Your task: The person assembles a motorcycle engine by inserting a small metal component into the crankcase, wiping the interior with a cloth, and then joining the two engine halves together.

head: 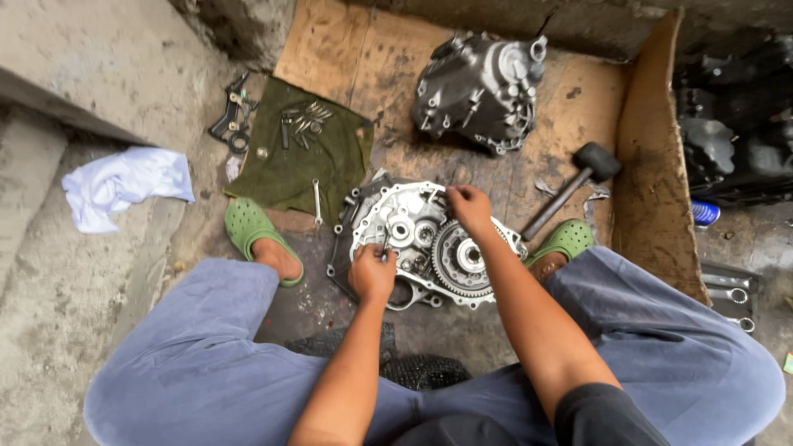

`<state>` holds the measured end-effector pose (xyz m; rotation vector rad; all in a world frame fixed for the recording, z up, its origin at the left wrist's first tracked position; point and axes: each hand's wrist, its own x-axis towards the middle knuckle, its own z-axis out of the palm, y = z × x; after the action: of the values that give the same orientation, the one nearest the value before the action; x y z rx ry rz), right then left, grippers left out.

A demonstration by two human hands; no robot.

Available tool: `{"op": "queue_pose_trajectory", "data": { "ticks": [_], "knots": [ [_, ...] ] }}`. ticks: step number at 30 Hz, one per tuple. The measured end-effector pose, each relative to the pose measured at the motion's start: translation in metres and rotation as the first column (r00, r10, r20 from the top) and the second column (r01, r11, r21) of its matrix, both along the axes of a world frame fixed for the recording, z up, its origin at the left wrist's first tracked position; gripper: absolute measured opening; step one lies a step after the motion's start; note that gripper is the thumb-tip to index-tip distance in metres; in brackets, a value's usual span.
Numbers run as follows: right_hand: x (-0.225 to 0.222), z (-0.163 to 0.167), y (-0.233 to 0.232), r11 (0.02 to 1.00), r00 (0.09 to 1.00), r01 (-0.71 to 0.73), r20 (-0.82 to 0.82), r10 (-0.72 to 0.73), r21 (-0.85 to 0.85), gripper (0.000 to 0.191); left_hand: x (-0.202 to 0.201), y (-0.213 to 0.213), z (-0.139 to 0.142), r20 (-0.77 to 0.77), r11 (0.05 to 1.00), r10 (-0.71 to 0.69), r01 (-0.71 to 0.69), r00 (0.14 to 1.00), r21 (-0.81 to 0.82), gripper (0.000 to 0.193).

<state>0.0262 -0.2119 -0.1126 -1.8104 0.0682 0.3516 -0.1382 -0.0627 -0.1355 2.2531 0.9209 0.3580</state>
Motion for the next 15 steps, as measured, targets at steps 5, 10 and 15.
{"op": "queue_pose_trajectory", "data": {
  "ticks": [5, 10, 15],
  "knots": [
    [-0.004, -0.005, -0.087, 0.957, 0.944, 0.284, 0.196, -0.267, -0.065, 0.035, 0.004, -0.006, 0.019, -0.063, 0.999, -0.008, 0.005, 0.998, -0.041, 0.021],
    [-0.039, -0.038, -0.135, 0.670, 0.785, 0.597, 0.146, -0.603, -0.441, 0.044, 0.020, 0.005, 0.011, 0.019, 0.970, 0.163, -0.157, 0.986, -0.186, 0.027],
    [-0.058, -0.070, -0.139, 0.696, 0.707, 0.606, -0.139, -0.693, -0.385, 0.053, 0.045, 0.043, -0.004, -0.002, 0.931, 0.293, -0.286, 0.956, -0.226, 0.039]
  ]
}}
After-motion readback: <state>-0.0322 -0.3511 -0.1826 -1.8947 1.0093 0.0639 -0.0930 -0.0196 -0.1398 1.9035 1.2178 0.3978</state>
